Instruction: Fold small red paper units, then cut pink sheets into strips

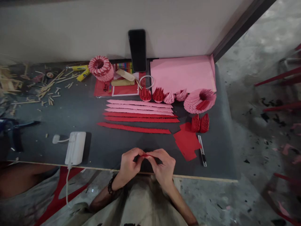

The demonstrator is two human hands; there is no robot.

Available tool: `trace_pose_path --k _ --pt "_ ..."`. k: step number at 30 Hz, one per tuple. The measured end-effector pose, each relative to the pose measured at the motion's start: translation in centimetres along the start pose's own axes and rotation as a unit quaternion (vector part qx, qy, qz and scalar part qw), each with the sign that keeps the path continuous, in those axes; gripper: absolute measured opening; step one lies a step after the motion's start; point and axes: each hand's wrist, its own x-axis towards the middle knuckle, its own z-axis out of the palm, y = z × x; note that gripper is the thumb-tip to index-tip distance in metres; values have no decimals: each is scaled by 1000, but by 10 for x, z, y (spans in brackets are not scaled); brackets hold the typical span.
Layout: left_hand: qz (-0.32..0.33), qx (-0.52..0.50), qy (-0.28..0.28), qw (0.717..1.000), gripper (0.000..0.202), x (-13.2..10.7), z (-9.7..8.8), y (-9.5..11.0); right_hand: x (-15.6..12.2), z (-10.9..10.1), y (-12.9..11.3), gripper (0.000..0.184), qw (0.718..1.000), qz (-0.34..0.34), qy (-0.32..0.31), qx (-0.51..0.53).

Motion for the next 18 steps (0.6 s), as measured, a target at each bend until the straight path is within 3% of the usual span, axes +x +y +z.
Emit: trace_pose_path --k 4,8,14,18 --pt "60 5 0 998 16 -1 -3 2 2 0 8 6 1000 4 5 23" --pt "106 33 20 994 22 -5 -7 6 2 0 11 4 996 -2 -26 84" --pt "184 110 33 976 30 -3 -6 4 4 -1 16 8 991 9 -21 130" --pt "219 114 32 969 41 -6 -8 3 8 -4 21 7 991 -31 -45 120"
